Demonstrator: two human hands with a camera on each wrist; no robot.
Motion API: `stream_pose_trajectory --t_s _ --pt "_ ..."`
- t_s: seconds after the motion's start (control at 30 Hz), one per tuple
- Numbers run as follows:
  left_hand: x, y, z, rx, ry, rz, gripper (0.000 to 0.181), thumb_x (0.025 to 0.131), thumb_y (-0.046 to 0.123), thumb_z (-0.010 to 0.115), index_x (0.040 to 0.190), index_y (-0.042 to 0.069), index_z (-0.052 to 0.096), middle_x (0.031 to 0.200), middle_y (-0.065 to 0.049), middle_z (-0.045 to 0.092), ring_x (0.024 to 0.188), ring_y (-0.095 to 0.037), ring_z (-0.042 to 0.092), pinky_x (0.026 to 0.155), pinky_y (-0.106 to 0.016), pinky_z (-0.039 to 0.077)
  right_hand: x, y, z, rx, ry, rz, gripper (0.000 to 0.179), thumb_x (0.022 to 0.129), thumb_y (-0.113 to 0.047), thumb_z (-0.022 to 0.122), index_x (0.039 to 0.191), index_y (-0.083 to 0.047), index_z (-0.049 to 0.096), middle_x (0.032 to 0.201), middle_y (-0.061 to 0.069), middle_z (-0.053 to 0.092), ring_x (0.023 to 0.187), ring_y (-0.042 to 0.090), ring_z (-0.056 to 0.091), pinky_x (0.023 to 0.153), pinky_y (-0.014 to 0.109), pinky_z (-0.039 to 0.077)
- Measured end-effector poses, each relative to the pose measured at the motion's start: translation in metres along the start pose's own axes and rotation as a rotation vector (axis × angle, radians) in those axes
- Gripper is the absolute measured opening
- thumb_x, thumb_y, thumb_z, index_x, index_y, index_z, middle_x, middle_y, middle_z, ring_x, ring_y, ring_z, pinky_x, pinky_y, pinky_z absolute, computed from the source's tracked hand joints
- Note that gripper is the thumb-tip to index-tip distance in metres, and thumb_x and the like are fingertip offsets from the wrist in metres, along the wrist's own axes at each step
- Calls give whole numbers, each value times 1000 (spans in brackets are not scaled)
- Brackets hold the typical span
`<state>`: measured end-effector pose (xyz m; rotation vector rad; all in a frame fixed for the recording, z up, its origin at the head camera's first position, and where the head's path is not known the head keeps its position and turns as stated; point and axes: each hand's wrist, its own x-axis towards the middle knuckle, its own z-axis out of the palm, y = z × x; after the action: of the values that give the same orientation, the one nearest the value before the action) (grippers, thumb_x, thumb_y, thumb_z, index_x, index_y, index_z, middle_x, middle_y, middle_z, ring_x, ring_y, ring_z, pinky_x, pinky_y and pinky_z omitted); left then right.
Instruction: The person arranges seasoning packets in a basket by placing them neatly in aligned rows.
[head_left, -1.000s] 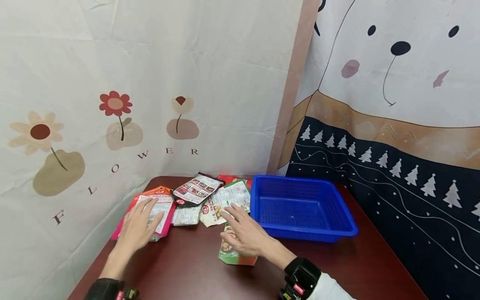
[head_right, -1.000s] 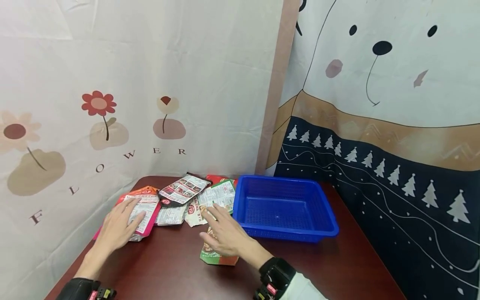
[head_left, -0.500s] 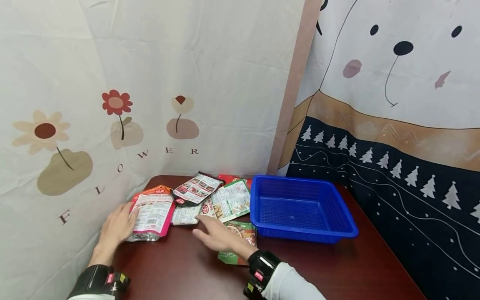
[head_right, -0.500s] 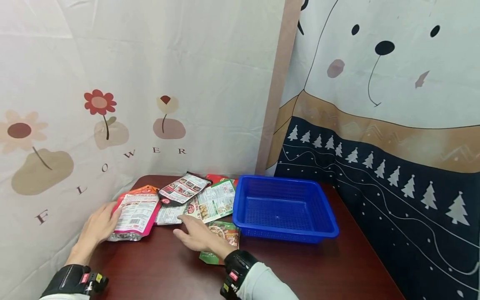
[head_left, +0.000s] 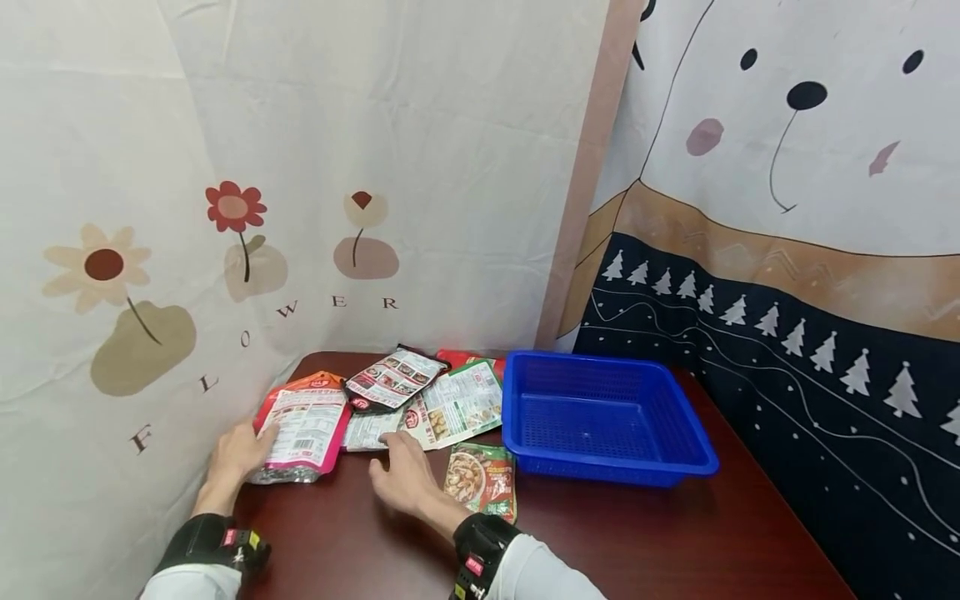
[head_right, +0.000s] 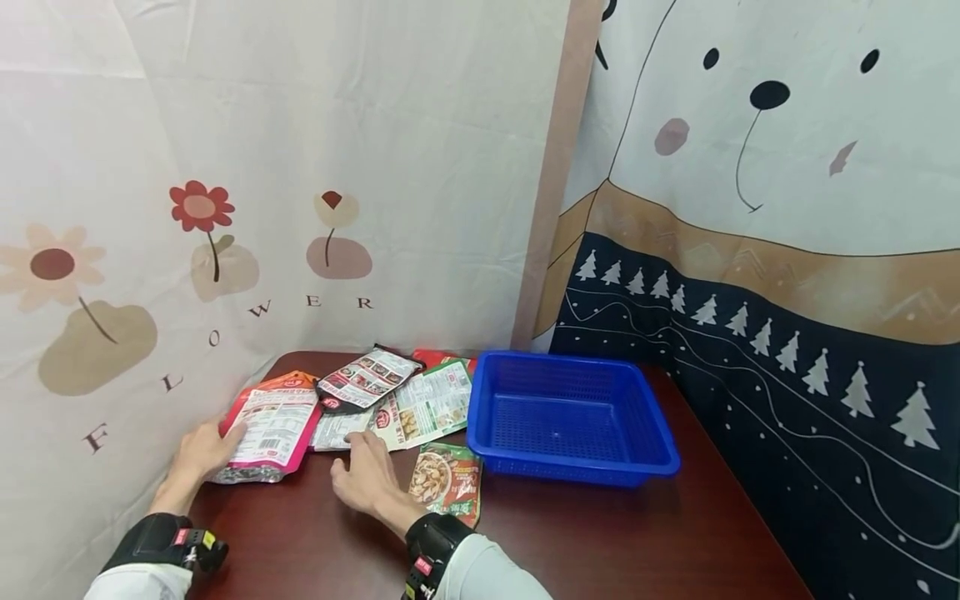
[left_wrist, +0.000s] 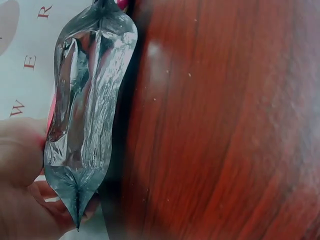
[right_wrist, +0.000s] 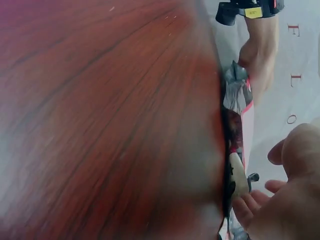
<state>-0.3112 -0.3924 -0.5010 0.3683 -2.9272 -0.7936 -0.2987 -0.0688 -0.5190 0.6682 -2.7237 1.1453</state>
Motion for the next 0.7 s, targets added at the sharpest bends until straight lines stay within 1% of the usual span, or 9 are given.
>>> stream_pose_trajectory --t_s 0.1,0.17,0.23,0.3,0.37,0.43,0.53,0.6,0.7 --pt "-2 1 0 -49 35 -58 72 113 44 54 134 -26 52 108 -41 64 97 -50 64 85 -62 55 3 -4 4 95 51 36 40 97 -21 70 131 -1 77 126 12 76 115 23 72 104 37 62" --pt "-4 2 -1 -76 45 -95 75 111 46 56 130 -27 52 110 -42 63 98 -52 63 87 -63 55 5 -7 7 151 56 59 34 96 -19 71 124 -1 79 115 8 77 103 16 72 95 32 62" --pt "-5 1 0 -96 49 -132 78 110 48 57 129 -28 53 109 -42 63 98 -51 62 85 -60 55 7 -11 10 187 37 72 31 95 -19 73 121 -3 80 106 4 80 96 11 72 90 28 60" --pt "-7 1 0 -108 42 -158 81 110 49 57 129 -29 53 110 -42 64 98 -50 62 84 -58 55 9 -16 13 252 -21 104 33 97 -20 74 124 -2 80 101 1 84 93 8 76 87 24 60" --pt "-8 2 2 -128 44 -179 81 110 50 57 129 -29 55 107 -40 66 95 -47 63 77 -49 54 11 -23 19 394 -88 167 35 101 -18 75 130 2 77 102 4 87 94 13 81 86 24 63" --pt "-9 3 5 -148 48 -188 82 110 51 57 129 -28 57 104 -37 68 93 -44 63 72 -41 51 14 -29 25 565 -137 248 40 104 -14 74 136 9 71 108 13 87 99 24 86 87 29 68" --pt "-11 5 11 -183 75 -202 81 110 53 59 134 -25 57 107 -35 69 97 -43 64 70 -35 46 18 -36 35 797 -153 359 37 107 -6 71 136 17 66 112 23 83 103 37 86 89 37 72" --pt "-12 6 15 -204 93 -212 83 110 54 59 139 -24 54 114 -37 68 104 -45 64 75 -40 48 21 -38 40 871 -141 405 33 108 -5 69 132 17 66 111 24 81 104 38 85 94 41 72" --pt "-15 7 17 -229 122 -221 85 110 54 60 145 -23 50 125 -40 65 113 -50 62 85 -50 51 24 -40 46 931 -104 454 27 109 -5 68 127 16 68 107 24 79 100 37 85 94 44 72"
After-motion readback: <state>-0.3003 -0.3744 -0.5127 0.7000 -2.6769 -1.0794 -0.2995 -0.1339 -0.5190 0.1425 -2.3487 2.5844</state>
